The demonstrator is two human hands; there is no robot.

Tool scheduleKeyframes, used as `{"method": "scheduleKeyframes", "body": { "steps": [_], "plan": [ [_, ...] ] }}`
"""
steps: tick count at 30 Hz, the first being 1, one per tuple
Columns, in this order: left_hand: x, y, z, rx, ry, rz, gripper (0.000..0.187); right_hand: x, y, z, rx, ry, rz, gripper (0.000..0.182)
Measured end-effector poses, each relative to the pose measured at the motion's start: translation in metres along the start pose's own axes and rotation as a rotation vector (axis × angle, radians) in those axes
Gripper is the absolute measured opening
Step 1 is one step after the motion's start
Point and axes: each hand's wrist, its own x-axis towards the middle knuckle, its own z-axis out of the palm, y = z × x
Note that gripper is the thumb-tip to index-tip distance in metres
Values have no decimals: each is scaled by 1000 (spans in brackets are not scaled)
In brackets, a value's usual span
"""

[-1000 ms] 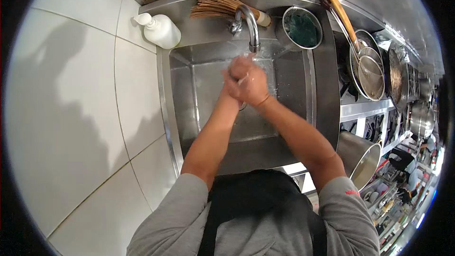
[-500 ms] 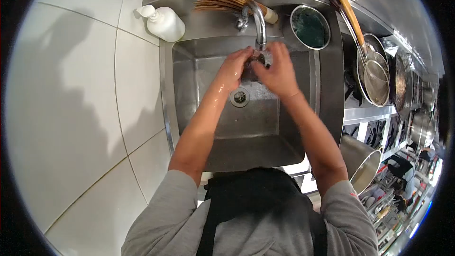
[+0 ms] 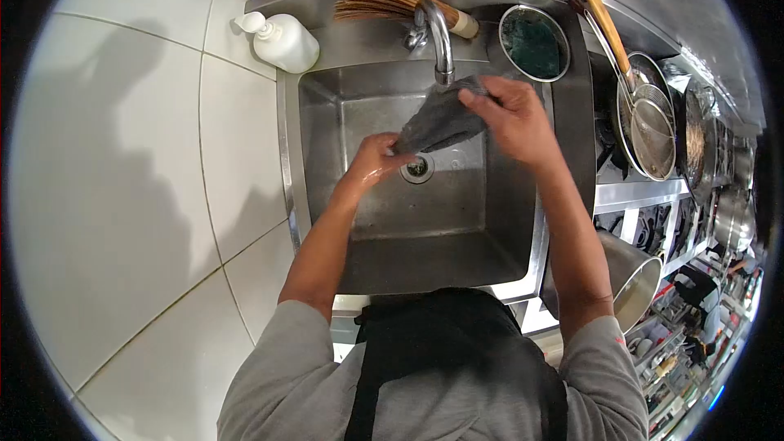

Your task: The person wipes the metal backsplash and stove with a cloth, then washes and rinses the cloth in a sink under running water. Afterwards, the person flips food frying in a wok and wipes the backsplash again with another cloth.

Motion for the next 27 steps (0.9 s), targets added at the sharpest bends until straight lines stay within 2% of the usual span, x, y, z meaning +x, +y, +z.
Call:
{"method": "scheduleKeyframes", "body": {
  "steps": [3,6,9,11,12,13,14,15,16,17,19,20,22,23,24,25,27],
  "plan": [
    [-8,-18,-17,220,15,133,26,-1,10,-40,-195,-3,81,36],
    [-17,11,-18,-429,164,-15,33,13,9,-52,51,231,127,34],
    [20,23,16,-1495,341,-209,38,28,60,-7,-100,302,118,35],
    [53,31,41,-1705,81,-4,34,8,89,63,-428,171,128,36],
    [64,25,57,-1350,202,-70,31,-14,75,82,-508,-6,69,36],
    [65,-2,50,-1187,242,-77,30,-23,62,109,-562,-183,-12,36],
    [66,-29,43,-1023,281,-91,30,-13,68,135,-595,-131,-84,36],
    [78,-54,64,-1125,171,-40,31,-9,84,133,-690,-65,-119,35],
    [83,-48,88,-1249,115,-73,32,-15,94,111,-817,-8,-127,35],
    [87,-42,113,-1372,62,-114,34,-8,104,95,-773,131,-118,35],
    [70,35,76,-1549,160,-342,35,18,109,88,-631,403,-124,34],
    [47,87,60,-1350,213,-273,34,13,107,106,-726,499,-72,31],
    [50,48,64,-1184,227,-16,32,-12,90,123,-537,109,-6,37],
    [48,46,65,-1290,179,-16,33,-19,88,125,-436,-85,31,48],
    [46,44,66,-1397,130,-22,34,-13,108,124,-414,80,-195,39],
    [44,43,67,-1501,81,-32,37,-3,116,116,-531,150,-191,30],
    [66,48,72,-1616,115,-400,40,16,125,96,-692,255,-126,28]
  ]
}}
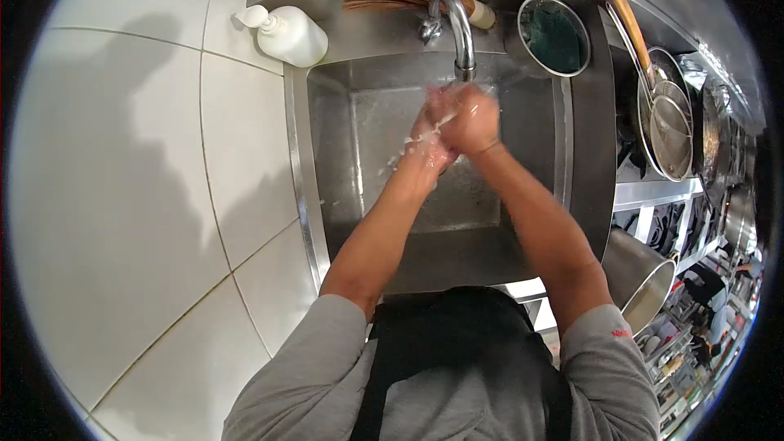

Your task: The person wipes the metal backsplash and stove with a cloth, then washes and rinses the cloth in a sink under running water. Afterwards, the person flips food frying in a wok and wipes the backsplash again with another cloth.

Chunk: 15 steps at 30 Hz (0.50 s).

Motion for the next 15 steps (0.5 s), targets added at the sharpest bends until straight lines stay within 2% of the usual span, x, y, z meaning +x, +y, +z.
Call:
{"method": "scheduleKeyframes", "body": {
  "steps": [1,4,5,6,8,9,12,13,15],
  "plan": [
    [-2,0,-3,69,-32,37,38,9,7,-5,-53,8,61,31],
    [-6,9,-7,276,-152,148,32,-16,-25,-18,187,19,-146,31],
    [-7,7,-11,341,-184,181,31,-19,-27,-23,179,-24,-81,31],
    [-7,5,-5,362,-116,133,31,-21,-29,-28,167,-68,-16,31],
    [0,13,23,413,8,53,31,2,-1,-42,-39,-216,350,30],
    [-4,15,26,523,41,197,39,8,36,-45,13,-106,212,37],
    [0,34,19,618,-253,97,44,25,19,-81,625,-236,271,44],
    [-10,42,23,658,-255,105,51,28,17,-86,541,-343,83,47],
    [-23,43,36,854,-236,342,49,34,20,-83,287,-486,148,46]
  ]
}}
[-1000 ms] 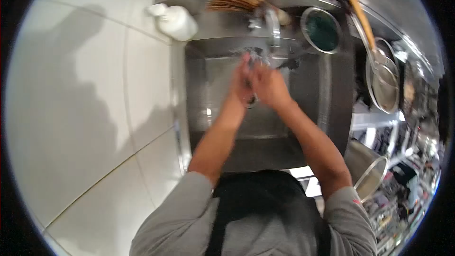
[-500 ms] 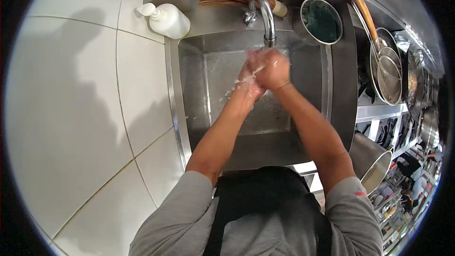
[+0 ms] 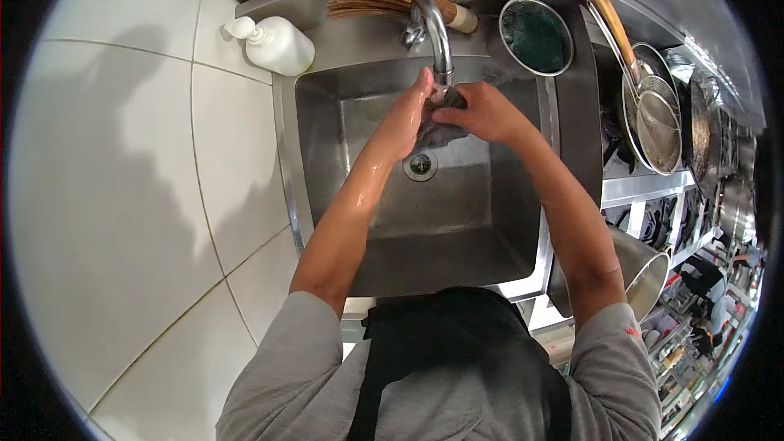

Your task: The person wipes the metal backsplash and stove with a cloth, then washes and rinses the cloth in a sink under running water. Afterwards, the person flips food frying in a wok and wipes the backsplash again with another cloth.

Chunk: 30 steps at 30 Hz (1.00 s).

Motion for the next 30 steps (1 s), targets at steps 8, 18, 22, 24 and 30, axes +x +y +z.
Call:
{"method": "scheduleKeyframes", "body": {
  "steps": [8,18,22,24,30],
  "plan": [
    [-46,-41,-89,830,-140,39,45,-37,-65,-19,254,95,-96,38],
    [-50,-29,-61,-579,352,-136,30,-9,-9,-58,190,484,144,27],
    [-1,-40,-28,-819,-1,-269,33,-13,-15,77,-40,209,-2,34],
    [17,-83,-45,-883,-273,-298,37,-24,-29,96,-294,109,-28,34],
    [0,-43,21,-742,241,-318,40,5,9,98,-295,642,-147,28]
  ]
}}
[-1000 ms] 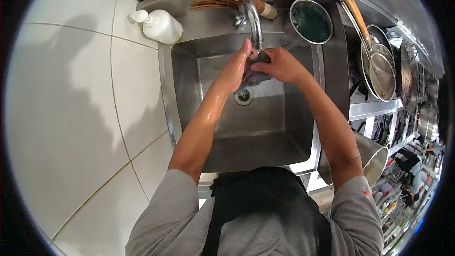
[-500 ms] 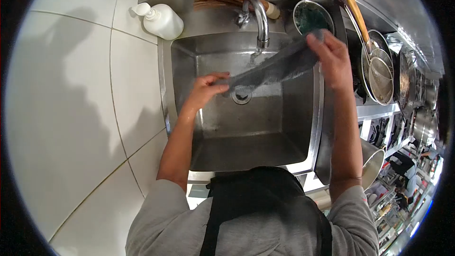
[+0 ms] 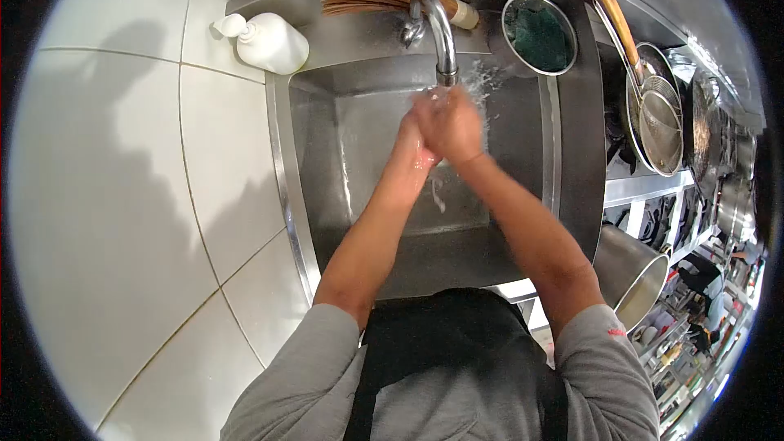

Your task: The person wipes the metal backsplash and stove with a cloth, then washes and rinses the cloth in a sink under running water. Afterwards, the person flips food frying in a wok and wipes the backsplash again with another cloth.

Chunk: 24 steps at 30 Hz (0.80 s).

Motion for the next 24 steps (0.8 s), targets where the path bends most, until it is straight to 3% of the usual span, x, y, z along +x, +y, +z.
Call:
{"method": "scheduleKeyframes", "body": {
  "steps": [1,2,5,7,8,11,12,15,16,19,20,23,24],
  "plan": [
    [-9,8,2,27,-111,5,37,-3,-14,-7,70,-27,-58,27],
    [18,13,-37,-84,-358,-109,32,-9,-31,-16,139,-58,-117,27],
    [60,-1,-74,-177,-618,-239,29,-16,-38,-23,178,-150,-152,28],
    [23,-17,-40,-48,-172,9,33,-1,5,-2,12,-167,92,32],
    [-9,-6,12,100,160,-46,27,12,19,5,-49,-160,257,34],
    [30,-15,-36,133,-23,-1,37,1,1,-22,113,-58,52,36],
    [36,-11,-40,190,23,-18,51,0,3,-30,28,-168,100,27],
    [22,17,-2,437,-101,-14,60,26,24,-65,234,-13,73,35],
    [18,22,5,493,-210,-1,61,35,38,-63,482,-299,239,60],
    [-13,36,36,557,-200,82,65,48,28,-82,395,-694,212,63],
    [-14,36,31,636,-267,261,56,56,21,-87,401,-740,109,51],
    [-23,44,2,1163,-174,525,52,60,19,-80,158,-835,135,41],
    [-25,44,-11,1187,-238,491,51,58,12,-83,236,-762,135,39]
  ]
}}
